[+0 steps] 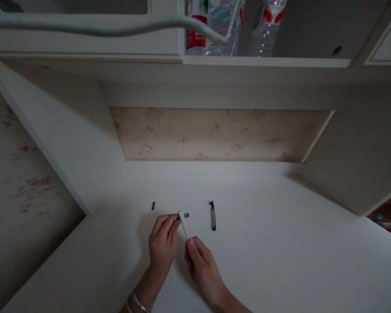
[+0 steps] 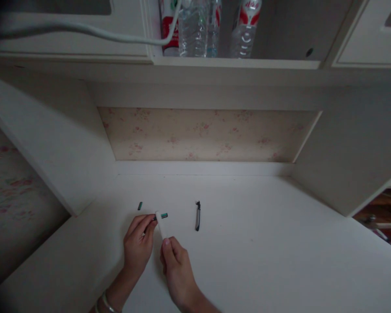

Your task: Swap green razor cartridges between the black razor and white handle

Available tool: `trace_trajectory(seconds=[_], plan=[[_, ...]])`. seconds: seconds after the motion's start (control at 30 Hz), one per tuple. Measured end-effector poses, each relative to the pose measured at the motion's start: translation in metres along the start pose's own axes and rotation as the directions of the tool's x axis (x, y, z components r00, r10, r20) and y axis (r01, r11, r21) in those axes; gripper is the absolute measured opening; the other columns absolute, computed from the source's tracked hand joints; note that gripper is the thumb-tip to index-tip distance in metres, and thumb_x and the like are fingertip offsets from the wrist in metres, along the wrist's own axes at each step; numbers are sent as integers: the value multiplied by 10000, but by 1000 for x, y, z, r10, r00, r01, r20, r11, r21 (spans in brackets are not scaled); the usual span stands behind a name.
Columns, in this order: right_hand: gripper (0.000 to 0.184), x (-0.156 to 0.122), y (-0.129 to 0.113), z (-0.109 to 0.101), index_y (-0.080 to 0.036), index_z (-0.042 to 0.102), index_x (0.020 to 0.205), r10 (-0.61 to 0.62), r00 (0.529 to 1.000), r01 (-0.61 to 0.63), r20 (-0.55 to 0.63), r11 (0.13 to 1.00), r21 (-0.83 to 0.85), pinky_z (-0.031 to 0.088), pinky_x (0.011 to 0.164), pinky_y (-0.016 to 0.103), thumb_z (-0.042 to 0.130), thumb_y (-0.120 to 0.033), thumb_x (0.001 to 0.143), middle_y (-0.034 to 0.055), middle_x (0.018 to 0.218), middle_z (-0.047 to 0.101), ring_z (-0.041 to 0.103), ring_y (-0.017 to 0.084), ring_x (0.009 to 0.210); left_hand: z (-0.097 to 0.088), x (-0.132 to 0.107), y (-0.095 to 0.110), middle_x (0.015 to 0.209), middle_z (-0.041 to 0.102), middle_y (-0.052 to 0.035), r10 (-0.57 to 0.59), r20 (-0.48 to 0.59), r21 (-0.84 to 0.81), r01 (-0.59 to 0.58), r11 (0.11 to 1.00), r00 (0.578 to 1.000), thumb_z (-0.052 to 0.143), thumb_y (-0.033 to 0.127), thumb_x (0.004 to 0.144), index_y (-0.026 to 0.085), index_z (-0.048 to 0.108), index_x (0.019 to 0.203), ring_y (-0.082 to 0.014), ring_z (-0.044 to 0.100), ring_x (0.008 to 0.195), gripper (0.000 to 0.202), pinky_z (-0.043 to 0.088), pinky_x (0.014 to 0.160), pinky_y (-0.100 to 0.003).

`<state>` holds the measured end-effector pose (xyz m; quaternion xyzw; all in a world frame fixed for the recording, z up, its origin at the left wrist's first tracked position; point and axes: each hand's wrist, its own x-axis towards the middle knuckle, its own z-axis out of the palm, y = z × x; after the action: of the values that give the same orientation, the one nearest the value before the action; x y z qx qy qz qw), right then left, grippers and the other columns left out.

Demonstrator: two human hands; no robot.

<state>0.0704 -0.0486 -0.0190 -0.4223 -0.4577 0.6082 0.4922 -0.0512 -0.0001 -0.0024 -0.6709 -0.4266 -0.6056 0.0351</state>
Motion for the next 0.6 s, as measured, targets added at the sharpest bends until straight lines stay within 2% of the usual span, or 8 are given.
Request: trace_trajectory(seconds=[0.17, 0.33, 0.5, 0.6], plan=[[463, 2, 2, -1, -212, 374, 693, -18, 994, 18, -109, 1000, -2, 180, 395, 200, 439, -626, 889, -77, 571, 311, 230, 76, 460, 0, 1, 2, 867, 616, -34, 6, -6, 4, -5, 1000, 1000, 570, 142, 875, 159, 652, 988, -124, 622, 797, 141, 527, 742, -219], [456, 1, 3, 0, -203, 414, 696, -62, 998, 61, -19, 995, -80, 194, 410, 211, 410, -603, 913, -68, 562, 332, 252, 85, 474, 1, 0, 1, 860, 617, -32, 9, 1, 18, -9, 1000, 1000, 559, 144, 879, 164, 652, 985, -127, 623, 786, 142, 530, 733, -223], [458, 2, 1, -1, -210, 393, 693, -54, 991, 47, -119, 997, -68, 188, 407, 216, 414, -618, 900, -66, 581, 327, 248, 87, 473, 1, -1, 0, 875, 611, -33, 15, 1, -2, -15, 1000, 1000, 565, 136, 877, 166, 645, 1004, -122, 619, 801, 153, 527, 737, -216], [454, 1, 1, -1, -206, 411, 696, -103, 992, 91, -79, 986, -138, 218, 428, 219, 396, -604, 914, -54, 596, 346, 284, 98, 504, 1, -1, 0, 870, 609, -34, 14, 7, 3, -14, 1000, 1000, 558, 134, 880, 165, 645, 1000, -125, 616, 805, 151, 528, 738, -223]])
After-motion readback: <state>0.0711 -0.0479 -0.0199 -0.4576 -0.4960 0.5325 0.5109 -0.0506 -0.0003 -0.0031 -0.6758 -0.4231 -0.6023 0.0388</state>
